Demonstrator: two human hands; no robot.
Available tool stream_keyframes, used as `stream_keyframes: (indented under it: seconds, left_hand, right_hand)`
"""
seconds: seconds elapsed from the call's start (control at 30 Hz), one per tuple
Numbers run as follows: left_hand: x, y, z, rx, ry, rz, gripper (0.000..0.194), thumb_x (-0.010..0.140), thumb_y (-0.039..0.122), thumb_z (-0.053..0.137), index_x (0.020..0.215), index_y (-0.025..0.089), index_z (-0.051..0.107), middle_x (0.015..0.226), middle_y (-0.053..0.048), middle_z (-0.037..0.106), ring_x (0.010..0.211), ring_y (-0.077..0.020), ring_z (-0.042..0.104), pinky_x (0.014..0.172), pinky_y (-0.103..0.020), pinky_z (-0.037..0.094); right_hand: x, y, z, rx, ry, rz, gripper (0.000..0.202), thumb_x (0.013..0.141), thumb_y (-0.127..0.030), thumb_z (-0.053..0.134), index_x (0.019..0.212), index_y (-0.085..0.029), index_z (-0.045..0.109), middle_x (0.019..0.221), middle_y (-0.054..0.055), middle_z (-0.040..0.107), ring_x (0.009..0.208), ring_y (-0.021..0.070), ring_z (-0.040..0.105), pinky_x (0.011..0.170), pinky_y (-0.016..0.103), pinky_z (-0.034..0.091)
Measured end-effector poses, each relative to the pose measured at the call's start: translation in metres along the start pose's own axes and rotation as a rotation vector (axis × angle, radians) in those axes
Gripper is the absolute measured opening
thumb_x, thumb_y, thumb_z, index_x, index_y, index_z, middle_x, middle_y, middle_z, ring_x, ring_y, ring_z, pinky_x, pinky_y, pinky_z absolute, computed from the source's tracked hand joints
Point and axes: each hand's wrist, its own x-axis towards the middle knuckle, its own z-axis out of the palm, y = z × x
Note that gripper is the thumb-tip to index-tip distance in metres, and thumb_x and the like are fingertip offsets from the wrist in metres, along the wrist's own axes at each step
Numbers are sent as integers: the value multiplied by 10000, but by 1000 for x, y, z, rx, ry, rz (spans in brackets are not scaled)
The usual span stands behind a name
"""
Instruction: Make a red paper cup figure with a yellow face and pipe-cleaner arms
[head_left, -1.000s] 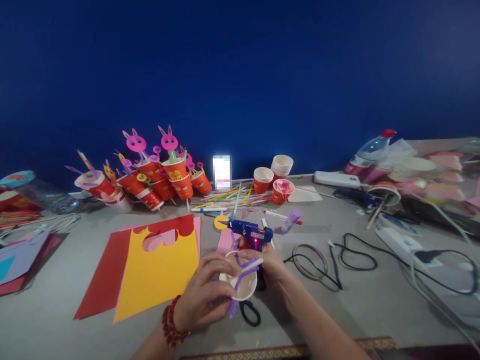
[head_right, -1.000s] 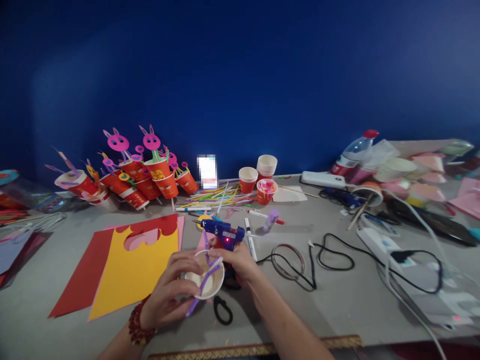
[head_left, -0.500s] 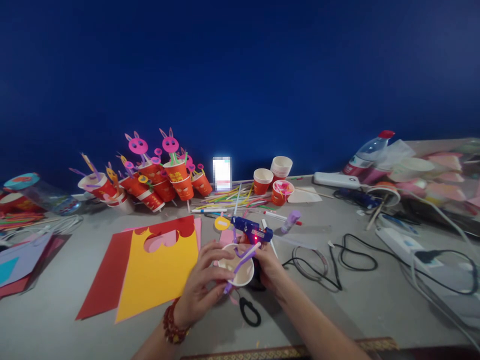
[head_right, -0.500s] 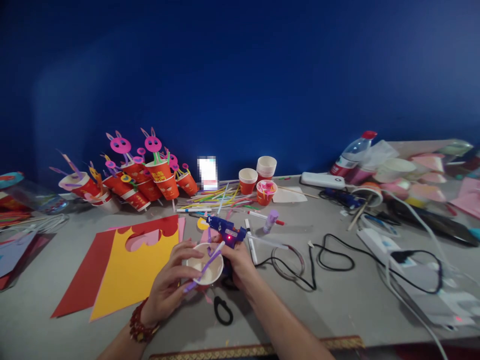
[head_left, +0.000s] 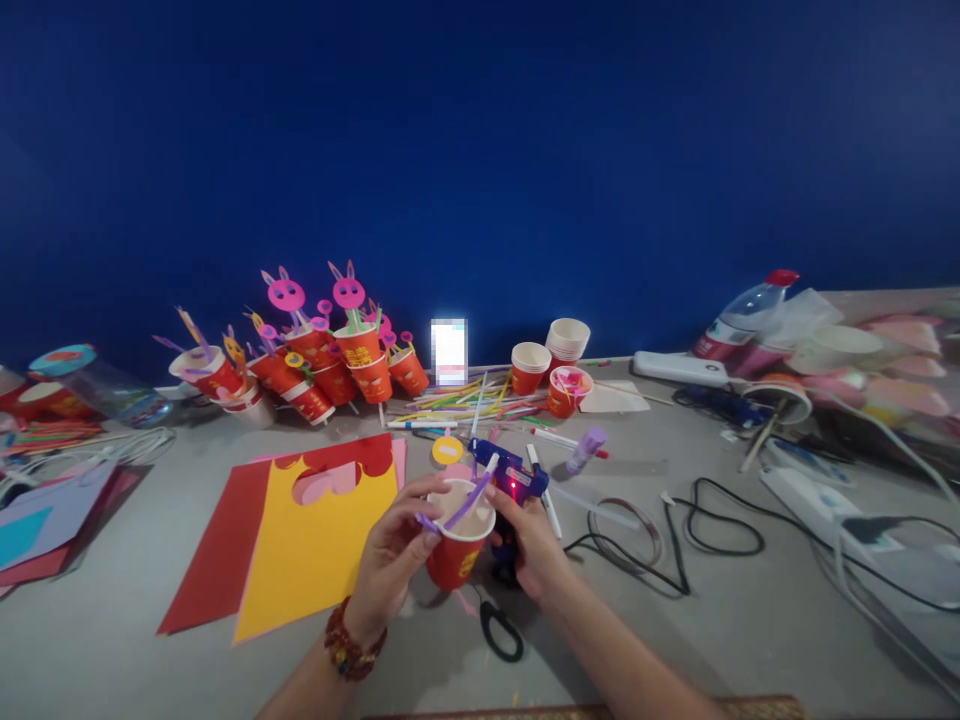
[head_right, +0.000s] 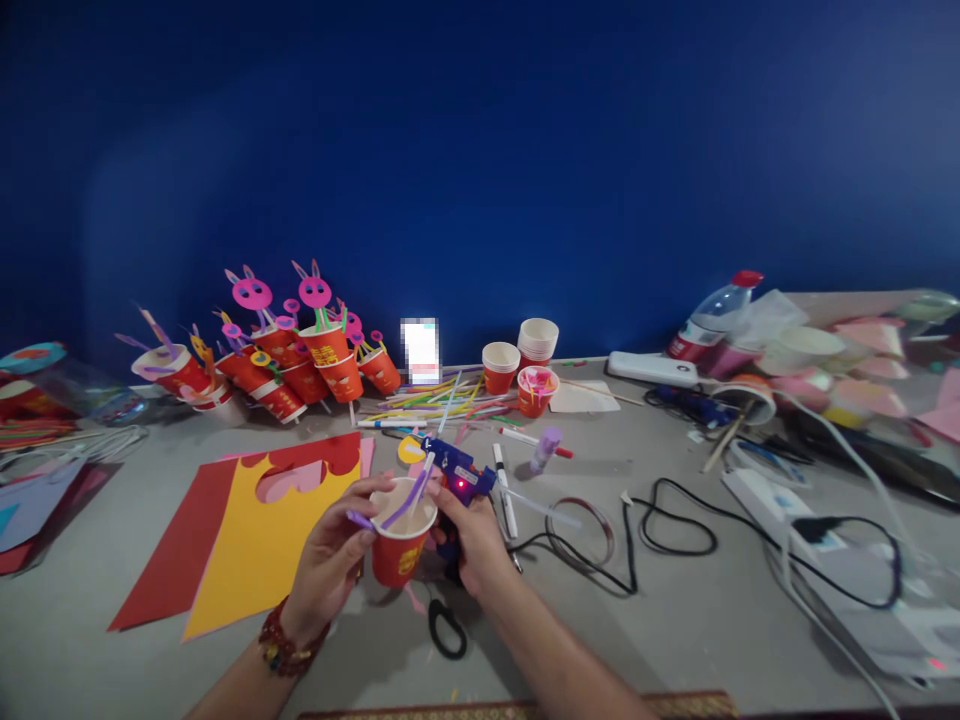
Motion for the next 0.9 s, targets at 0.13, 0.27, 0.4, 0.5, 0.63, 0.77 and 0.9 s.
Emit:
stream_keyframes:
  seconds: [0.13, 0.27, 0.4, 0.5, 0.63, 0.77, 0.9]
  left_hand:
    - [1, 1, 2, -55, 86, -46, 113, 894, 188, 667, 978, 240, 720, 1265, -91, 656, 1331, -308, 509, 1091, -474, 420]
    - [2, 3, 8, -122, 172, -85, 100, 856, 218, 717, 953, 229, 739, 1240, -96, 688, 1285, -295, 564, 1061, -436, 467]
    - [3, 1, 15, -229, 279, -155, 145, 819, 253, 760, 963, 235, 759, 1265, -91, 701, 1208, -265, 635, 978, -360, 534]
    - [4, 0, 18, -291, 358, -201, 205, 783, 271, 796, 984, 245, 770, 1239, -82, 726, 1164, -243, 670, 946, -314, 550]
    - [6, -2, 19, -347, 417, -226, 257, 743, 286, 826, 993, 246, 784, 1240, -76, 734, 1155, -230, 682, 946, -272, 548]
    - [6, -5, 19, -381, 455, -267, 307, 729, 301, 833, 1029, 256, 786, 1235, -70, 738, 1155, -239, 684, 951, -280, 554]
    - [6, -9, 20, -407, 499, -307, 368, 718, 318, 842, 1077, 271, 777, 1178, -59, 764, 1151, -235, 687, 996, -296, 536]
  right_hand:
    - [-1, 2, 1, 7, 36, -20, 386, 618, -440, 893, 722, -158, 651, 502, -70, 539, 375, 51, 412, 348, 161, 342]
    - [-4, 4, 3, 4, 78, -61, 391, 624, -451, 890, 748, -165, 653, 538, -62, 569, 416, 68, 453, 379, 172, 359]
    - [-8, 7, 3, -31, 105, -120, 370, 665, -457, 866, 783, -173, 661, 560, -55, 585, 450, 89, 483, 419, 194, 398]
    - [-10, 8, 3, -74, 121, -172, 350, 688, -458, 846, 832, -181, 687, 618, -25, 649, 527, 133, 573, 474, 222, 454]
    - [-11, 8, 3, -137, 126, -237, 353, 697, -439, 834, 908, -178, 725, 727, 21, 717, 641, 190, 652, 518, 255, 504]
    - [-13, 11, 3, -157, 169, -237, 367, 675, -432, 836, 920, -180, 732, 766, 24, 736, 633, 188, 651, 492, 259, 501]
    - [-14, 13, 2, -218, 245, -207, 366, 624, -422, 852, 862, -175, 727, 752, 28, 737, 613, 189, 642, 484, 268, 493]
